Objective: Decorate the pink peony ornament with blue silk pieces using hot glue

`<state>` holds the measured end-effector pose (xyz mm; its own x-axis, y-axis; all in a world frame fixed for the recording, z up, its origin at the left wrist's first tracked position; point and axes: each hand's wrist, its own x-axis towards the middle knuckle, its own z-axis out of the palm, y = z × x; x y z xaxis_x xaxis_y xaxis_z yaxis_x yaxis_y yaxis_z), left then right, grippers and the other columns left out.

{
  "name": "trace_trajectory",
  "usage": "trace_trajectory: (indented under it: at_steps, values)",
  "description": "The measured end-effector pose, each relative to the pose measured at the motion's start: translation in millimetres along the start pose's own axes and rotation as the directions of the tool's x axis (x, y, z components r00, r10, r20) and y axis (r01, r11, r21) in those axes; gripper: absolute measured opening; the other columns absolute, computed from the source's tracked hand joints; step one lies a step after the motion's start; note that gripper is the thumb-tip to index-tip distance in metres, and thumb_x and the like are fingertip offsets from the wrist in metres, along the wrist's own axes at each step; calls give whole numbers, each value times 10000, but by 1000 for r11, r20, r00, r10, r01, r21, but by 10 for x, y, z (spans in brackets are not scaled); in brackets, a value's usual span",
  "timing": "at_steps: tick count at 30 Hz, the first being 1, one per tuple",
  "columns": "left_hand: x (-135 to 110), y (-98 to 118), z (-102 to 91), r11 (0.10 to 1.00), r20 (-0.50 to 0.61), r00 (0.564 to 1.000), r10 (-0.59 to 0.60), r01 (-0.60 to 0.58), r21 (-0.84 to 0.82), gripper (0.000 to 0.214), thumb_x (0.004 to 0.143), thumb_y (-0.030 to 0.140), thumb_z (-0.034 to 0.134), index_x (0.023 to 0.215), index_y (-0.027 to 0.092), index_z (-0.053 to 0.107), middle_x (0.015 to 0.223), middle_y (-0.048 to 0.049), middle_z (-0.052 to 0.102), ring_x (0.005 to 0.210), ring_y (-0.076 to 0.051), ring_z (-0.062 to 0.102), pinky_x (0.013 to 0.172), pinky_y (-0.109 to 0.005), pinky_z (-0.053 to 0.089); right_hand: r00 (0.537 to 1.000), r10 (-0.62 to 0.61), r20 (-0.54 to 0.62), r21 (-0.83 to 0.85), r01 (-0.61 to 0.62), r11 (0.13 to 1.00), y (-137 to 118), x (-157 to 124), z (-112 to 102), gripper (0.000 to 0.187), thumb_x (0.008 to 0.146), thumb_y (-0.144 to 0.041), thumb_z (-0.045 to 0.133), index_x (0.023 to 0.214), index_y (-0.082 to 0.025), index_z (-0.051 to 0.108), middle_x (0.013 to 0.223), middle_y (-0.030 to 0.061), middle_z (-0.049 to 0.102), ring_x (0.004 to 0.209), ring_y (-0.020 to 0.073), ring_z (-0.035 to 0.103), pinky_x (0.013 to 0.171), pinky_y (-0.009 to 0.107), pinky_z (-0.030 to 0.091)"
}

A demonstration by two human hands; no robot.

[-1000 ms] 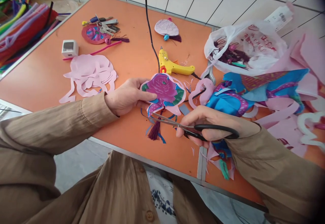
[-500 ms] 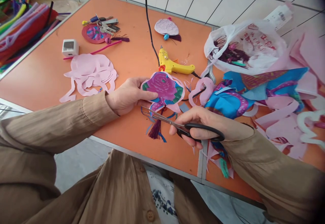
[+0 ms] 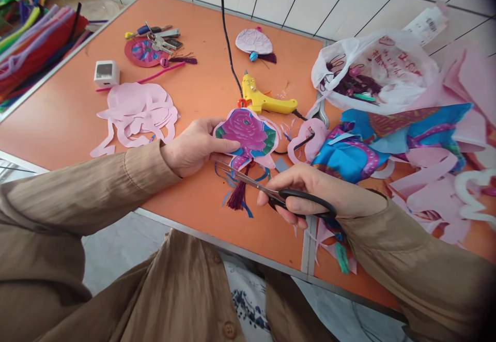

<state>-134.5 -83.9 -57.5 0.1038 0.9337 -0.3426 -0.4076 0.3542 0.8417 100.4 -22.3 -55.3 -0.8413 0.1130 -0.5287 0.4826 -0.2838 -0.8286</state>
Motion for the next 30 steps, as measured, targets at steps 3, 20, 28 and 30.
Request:
trace_trajectory:
  at_steps: [3, 20, 28, 30]
  values:
    - [0, -1, -4, 1000, -1, 1000, -4, 4, -4, 237, 701, 14, 774, 914, 73, 689, 778, -51, 759, 644, -140, 704, 626, -243, 593, 1000, 8, -6, -9, -8, 1000, -9, -1, 7, 483, 707, -534, 761, 956, -125, 691, 555, -26, 601, 403, 85, 533, 348, 193, 398]
    - [-5, 7, 0, 1000, -18, 1000, -3, 3, 27, 277, 682, 48, 807, 934, 83, 699, 811, -50, 756, 670, -141, 706, 660, -250, 594, 999, -17, 43, 17, 16, 1000, 30, 20, -10, 580, 704, -629, 773, 971, -128, 655, 530, -57, 550, 418, 72, 513, 347, 167, 362]
    - [-1, 1, -4, 999, -23, 1000, -10, 11, 33, 318, 662, 76, 832, 957, 79, 714, 849, -71, 764, 688, -160, 711, 662, -272, 605, 998, 15, 64, 67, -19, 998, 28, 3, -11, 481, 727, -541, 774, 969, -142, 656, 504, -90, 419, 513, 93, 556, 392, 155, 379]
    - [3, -6, -10, 1000, -15, 1000, -5, 6, 29, 314, 660, 83, 840, 948, 79, 716, 848, -73, 765, 681, -157, 710, 655, -266, 605, 998, 7, 70, 67, -12, 998, 32, 6, -13, 467, 732, -527, 771, 970, -142, 656, 505, -87, 443, 483, 84, 538, 391, 160, 381]
